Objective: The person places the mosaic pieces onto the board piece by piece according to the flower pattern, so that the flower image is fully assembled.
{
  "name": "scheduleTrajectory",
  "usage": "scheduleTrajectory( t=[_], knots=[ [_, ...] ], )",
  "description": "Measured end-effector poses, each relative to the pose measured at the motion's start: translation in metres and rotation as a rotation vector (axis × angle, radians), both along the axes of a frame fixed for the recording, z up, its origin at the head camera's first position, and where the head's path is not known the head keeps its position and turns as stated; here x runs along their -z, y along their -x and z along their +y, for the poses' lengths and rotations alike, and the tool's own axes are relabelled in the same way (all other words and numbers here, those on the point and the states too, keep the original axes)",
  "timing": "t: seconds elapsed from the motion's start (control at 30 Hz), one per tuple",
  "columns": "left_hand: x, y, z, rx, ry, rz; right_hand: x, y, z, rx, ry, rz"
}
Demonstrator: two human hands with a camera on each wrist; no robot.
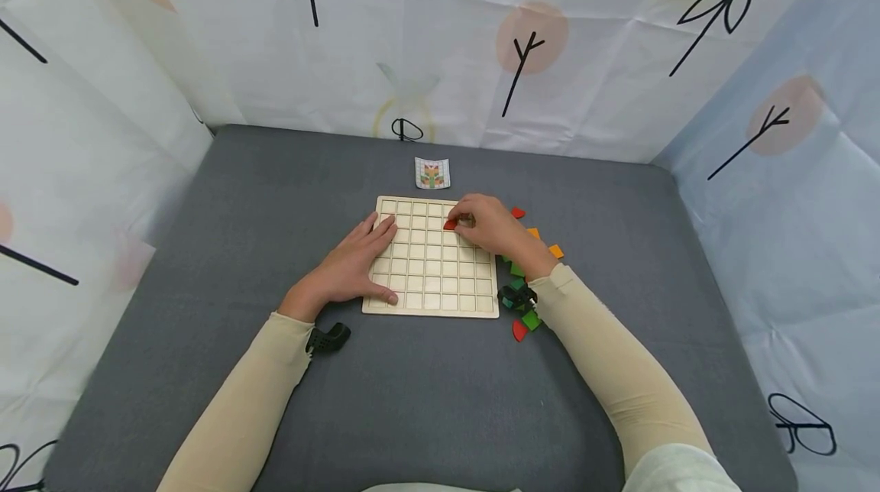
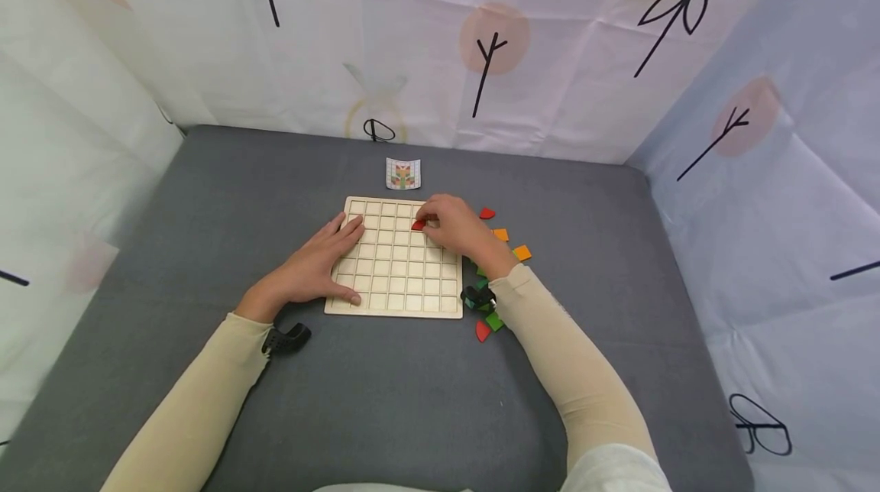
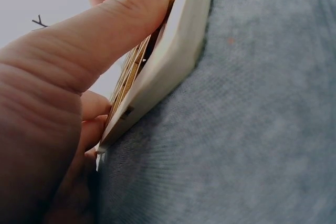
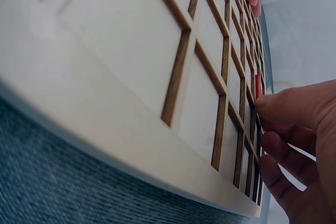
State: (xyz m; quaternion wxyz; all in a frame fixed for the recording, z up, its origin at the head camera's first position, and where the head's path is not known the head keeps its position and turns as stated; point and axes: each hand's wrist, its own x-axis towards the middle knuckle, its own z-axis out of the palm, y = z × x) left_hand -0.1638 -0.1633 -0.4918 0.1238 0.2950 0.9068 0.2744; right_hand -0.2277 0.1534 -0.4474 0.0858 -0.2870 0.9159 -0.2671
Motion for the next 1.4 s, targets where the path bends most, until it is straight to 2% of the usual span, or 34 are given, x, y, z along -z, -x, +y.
scheduleTrajectory(
  t=[0.27, 0.5, 0.73, 1.03, 1.4],
  knots=[
    [-0.001, 0.001, 0.0, 0.002, 0.002, 0.006, -0.001, -0.001, 0.0, 0.003, 0.011, 0.019],
    [0.001, 0.0, 0.001, 0.005, 0.011, 0.006, -0.001, -0.004, 0.012, 0.047, 0.067, 0.008],
    [0.001, 0.0, 0.001, 0.006, 0.016, 0.01, -0.014, -0.001, 0.036, 0.094, 0.11, 0.059],
    [0.0, 0.001, -0.001, 0.01, 0.011, 0.018, -0.027, 0.002, 0.064, 0.159, 0.107, 0.081],
    [0.001, 0.002, -0.001, 0.008, 0.01, 0.02, -0.026, 0.0, 0.085, 0.212, 0.055, 0.045]
  ],
)
